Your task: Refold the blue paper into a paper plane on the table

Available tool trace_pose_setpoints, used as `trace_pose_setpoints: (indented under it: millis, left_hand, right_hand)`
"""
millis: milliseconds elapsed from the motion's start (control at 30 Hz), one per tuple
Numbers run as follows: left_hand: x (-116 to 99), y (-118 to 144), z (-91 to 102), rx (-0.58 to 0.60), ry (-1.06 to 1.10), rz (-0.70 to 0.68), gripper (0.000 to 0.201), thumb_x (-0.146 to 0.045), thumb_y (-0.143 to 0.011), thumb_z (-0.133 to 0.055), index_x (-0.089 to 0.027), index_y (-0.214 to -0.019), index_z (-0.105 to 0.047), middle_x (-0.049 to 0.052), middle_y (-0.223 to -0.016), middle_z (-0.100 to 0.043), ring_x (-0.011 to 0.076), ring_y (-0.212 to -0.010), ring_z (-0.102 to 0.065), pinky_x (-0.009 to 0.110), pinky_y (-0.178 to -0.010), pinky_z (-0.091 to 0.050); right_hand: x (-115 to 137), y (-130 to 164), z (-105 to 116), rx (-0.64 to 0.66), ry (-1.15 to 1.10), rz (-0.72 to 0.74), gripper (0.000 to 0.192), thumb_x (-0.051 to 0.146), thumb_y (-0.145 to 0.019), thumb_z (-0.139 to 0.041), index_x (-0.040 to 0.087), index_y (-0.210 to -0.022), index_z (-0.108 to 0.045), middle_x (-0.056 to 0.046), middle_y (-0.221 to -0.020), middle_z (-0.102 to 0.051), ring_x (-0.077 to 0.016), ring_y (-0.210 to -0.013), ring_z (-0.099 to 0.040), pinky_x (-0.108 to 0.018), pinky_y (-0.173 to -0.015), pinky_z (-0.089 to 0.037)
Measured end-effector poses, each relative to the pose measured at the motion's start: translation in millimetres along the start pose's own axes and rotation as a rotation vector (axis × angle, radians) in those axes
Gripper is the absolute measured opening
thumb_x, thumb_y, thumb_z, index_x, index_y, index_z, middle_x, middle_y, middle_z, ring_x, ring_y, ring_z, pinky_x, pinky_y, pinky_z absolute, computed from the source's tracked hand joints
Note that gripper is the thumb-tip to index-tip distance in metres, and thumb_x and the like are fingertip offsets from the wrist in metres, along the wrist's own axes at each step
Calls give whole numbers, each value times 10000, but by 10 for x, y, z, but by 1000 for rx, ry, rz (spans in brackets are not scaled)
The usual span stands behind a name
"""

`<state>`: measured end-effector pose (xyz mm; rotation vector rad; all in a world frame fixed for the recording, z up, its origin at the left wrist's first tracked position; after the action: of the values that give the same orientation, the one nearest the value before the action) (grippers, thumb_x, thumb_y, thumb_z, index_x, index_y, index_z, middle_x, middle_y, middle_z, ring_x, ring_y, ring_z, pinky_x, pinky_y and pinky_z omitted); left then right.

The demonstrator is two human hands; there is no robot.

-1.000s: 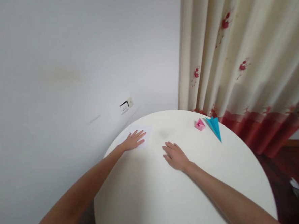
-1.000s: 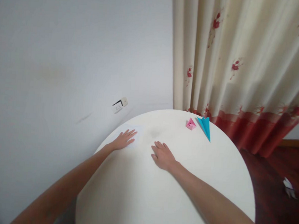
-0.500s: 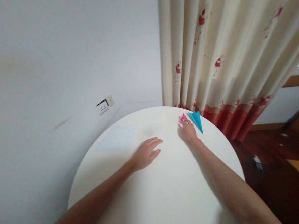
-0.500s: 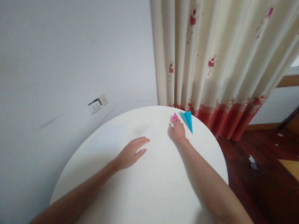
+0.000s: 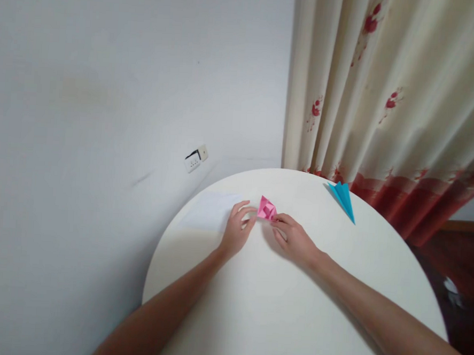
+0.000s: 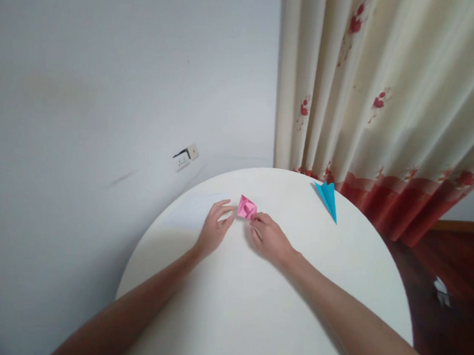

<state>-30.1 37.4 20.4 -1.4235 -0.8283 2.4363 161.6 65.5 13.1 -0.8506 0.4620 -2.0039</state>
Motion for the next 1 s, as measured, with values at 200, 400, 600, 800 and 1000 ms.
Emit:
trace_pose_setpoints:
  millis: [200,400,600,800,1000]
  left_hand:
    - [99,-28,18,64,-26,-29,172,-241,-919,-626,-218,-1029,-756,96,-1118,-715,215,-1021,-700,315,-841,-610]
    - [263,-24,19,74,-83,70,174,-200,-814,-747,-204,-985,-783,69,-970,-778,201,-803,-749,299,-755,-614]
    - [378,-14,-46,208,-178,71,139,-118,-809,-713,-204,-884,-792,38,-853,-771,172,-736,-733,249,-684,-574]
    - [206,-26,-83,240,-433,-55,120,-109,-843,-682,-194,-791,-749,31,-802,-737,164,-727,-677,265,-722,-515]
    - [55,36,-130,287,-411,-134,123,-123,-873,-635,-205,-824,-713,24,-833,-713,163,-788,-660,268,-766,-502]
  right_hand:
    - [326,90,-174,41,-15,72,261,134,-946,-501,151,-1096,-715,-164,-1190,-673,-260,-1080,-655,-391,-961,-552]
    - [423,110,-195,105,-18,238,287,204,-1008,-475,177,-1220,-666,-131,-1181,-716,-253,-1094,-653,-408,-957,-544]
    - [449,109,-197,267,-98,278,272,232,-1028,-462,210,-1177,-689,-86,-1146,-742,-217,-1079,-655,-359,-958,-513]
    - [166,77,-122,62,-29,-129,259,223,-998,-492,218,-1056,-744,-47,-893,-747,-171,-765,-655,-276,-718,-455]
    - [-3,62,-159,199,51,-236,227,287,-971,-548,243,-941,-768,-28,-840,-750,-168,-712,-639,-260,-621,-355]
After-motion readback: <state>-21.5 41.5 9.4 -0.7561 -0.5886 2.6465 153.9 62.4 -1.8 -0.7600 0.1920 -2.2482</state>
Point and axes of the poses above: each hand's wrist, its own y-axis away from the middle knuckle, its own z-axis out of the back of the hand, x = y × z, the point moved 4 cm from there along -y, towards the middle knuckle
